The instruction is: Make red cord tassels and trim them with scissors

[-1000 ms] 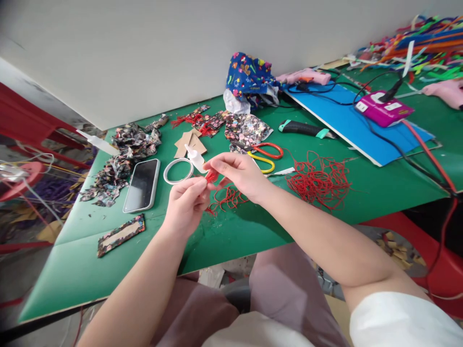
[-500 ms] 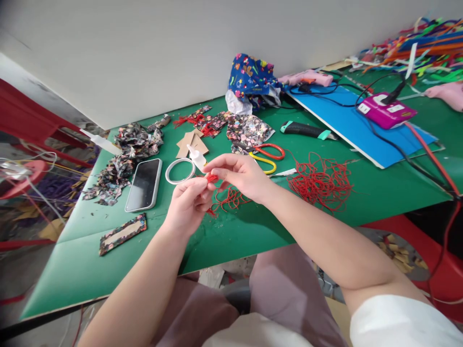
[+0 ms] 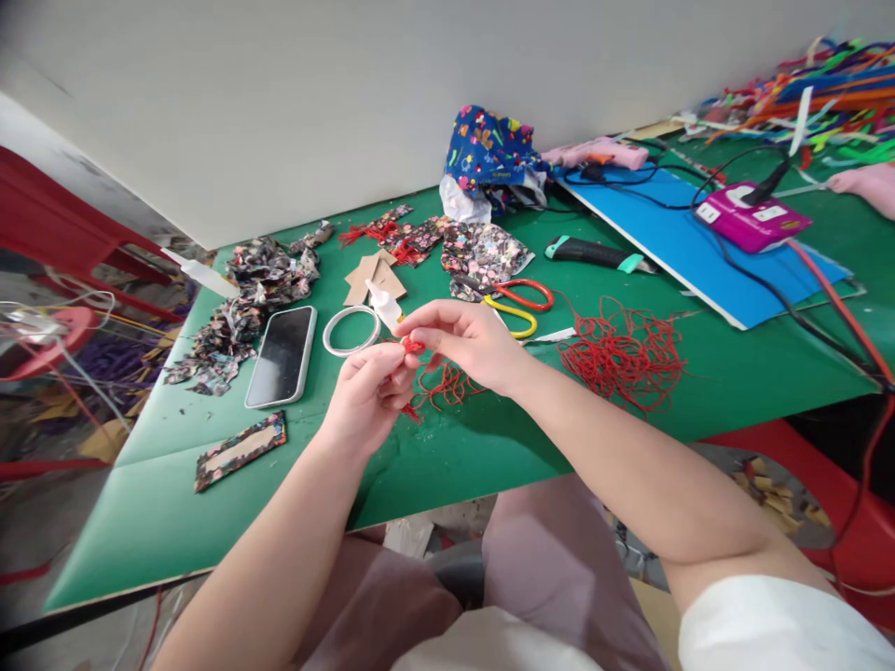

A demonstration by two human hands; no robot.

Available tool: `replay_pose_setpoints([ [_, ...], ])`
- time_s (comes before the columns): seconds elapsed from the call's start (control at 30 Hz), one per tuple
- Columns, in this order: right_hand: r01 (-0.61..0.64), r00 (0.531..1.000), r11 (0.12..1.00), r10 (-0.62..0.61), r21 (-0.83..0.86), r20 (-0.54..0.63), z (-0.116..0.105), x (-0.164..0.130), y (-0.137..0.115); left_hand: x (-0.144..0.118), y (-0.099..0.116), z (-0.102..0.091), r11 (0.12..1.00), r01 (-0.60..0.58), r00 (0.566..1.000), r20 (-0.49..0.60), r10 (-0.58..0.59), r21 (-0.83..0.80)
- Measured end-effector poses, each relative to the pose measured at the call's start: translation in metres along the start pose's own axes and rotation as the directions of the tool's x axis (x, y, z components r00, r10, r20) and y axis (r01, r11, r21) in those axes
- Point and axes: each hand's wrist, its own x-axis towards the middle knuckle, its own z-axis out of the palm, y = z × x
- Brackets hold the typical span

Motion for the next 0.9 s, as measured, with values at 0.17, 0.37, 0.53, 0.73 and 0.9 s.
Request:
replay_pose_setpoints([
  [0.17,0.003,1.0,1.0,-0.003,0.01,0.01,0.0014,-0.0001,-0.0016,0.0002,-0.001,-0.0009,1.0,-0.006,1.0,-0.009,0.006,0.03],
  [0.37,-0.006,1.0,1.0,0.006,0.03,0.01,0.0034,-0.0001,-0.0032,0.0,-0.0014,-0.0008,1.0,-0.009,1.0,-0.009,0.009,0.027],
  [0.53,-0.004,1.0,1.0,0.004,0.01,0.025,0.0028,-0.0009,-0.0042,0.0003,-0.0008,-0.0009,1.0,0.002,1.0,0.009,-0.002,-0.005],
  [0.73,-0.001,0.999,1.0,0.002,-0.014,0.045,0.0021,-0.0007,-0.0038,0.0005,0.0,-0.0006,1.0,0.015,1.0,-0.005,-0.015,0.006],
  [0.9,0.021,0.998,0.999,-0.019,-0.028,0.068,0.0018,-0.0003,-0.0035,0.0005,0.0005,-0.0005,1.0,0.03,0.999,-0.01,-0.03,0.001],
])
